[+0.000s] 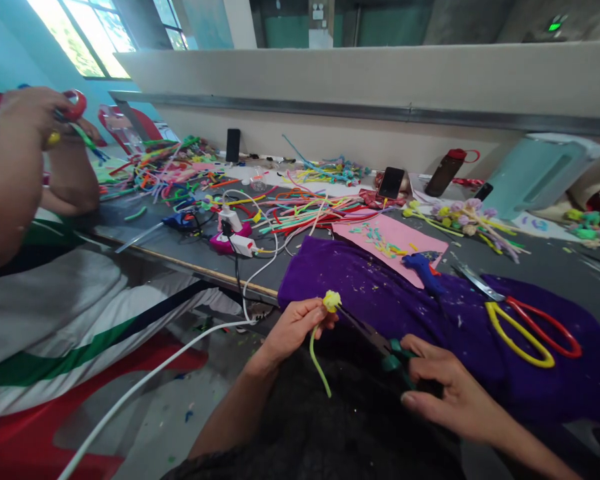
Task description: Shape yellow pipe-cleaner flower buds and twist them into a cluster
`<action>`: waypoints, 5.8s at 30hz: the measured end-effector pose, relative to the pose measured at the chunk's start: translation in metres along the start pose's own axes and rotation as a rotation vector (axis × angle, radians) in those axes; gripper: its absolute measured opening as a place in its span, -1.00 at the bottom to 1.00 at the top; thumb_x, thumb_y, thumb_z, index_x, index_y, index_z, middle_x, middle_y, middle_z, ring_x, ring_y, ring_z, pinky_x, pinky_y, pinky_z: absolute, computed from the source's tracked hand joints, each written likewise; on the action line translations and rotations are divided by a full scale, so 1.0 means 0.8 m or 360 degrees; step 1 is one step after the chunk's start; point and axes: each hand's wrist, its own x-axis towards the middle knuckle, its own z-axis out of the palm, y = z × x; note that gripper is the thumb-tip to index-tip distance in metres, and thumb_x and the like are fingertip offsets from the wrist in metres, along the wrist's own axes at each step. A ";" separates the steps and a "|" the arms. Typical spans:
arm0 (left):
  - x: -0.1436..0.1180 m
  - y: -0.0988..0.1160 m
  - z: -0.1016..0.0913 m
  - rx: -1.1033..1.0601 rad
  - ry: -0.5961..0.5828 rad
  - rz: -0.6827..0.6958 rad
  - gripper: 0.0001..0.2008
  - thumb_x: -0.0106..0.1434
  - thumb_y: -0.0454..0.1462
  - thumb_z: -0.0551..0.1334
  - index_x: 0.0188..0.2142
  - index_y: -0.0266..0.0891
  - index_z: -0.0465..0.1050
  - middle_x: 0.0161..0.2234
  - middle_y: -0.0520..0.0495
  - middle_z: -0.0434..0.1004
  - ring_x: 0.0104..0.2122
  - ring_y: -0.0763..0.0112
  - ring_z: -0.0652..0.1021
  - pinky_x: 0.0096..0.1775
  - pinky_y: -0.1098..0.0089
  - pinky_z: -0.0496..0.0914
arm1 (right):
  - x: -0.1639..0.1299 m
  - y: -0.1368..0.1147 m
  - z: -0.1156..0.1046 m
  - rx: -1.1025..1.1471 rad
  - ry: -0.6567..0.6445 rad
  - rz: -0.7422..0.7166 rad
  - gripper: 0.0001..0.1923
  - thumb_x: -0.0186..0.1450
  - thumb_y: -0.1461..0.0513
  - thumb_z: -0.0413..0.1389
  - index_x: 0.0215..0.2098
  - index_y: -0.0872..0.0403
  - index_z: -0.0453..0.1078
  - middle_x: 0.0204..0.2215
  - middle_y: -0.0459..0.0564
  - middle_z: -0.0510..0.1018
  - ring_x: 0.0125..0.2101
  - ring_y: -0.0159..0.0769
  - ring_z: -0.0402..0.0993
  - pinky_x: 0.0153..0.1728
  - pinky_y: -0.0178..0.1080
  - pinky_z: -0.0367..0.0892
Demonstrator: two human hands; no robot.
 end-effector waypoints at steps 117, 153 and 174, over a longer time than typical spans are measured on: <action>0.026 0.009 0.019 0.0049 0.0228 -0.0149 -0.73 0.05 -0.13 0.27 -0.34 -0.29 0.43 -0.55 -0.01 0.45 -0.62 0.55 0.36 -0.59 0.55 0.17 | 0.011 0.122 -0.178 -0.1139 0.0619 0.0837 -0.64 0.14 0.00 0.04 -0.53 0.11 0.45 -0.46 -0.01 0.48 -0.45 -0.31 0.38 -0.46 -0.34 0.10; 0.020 0.004 0.017 0.0118 0.0229 -0.0211 -0.70 -0.01 -0.12 0.30 -0.34 -0.30 0.46 -0.57 -0.01 0.46 -0.63 0.56 0.35 -0.59 0.56 0.19 | 0.025 0.131 -0.155 -0.1333 0.0640 0.1097 -0.61 0.26 0.04 -0.08 -0.43 0.14 0.43 -0.32 0.06 0.40 -0.33 -0.28 0.40 -0.34 -0.32 0.18; 0.016 -0.006 0.009 0.0096 0.0250 -0.0186 -0.74 0.02 -0.14 0.29 -0.35 -0.27 0.46 -0.56 -0.01 0.47 -0.63 0.56 0.36 -0.59 0.57 0.20 | 0.110 0.101 -0.128 -0.1444 0.0389 0.0992 -0.65 0.15 0.06 0.02 -0.31 0.19 0.42 -0.33 0.22 0.54 -0.31 -0.06 0.47 -0.37 -0.21 0.26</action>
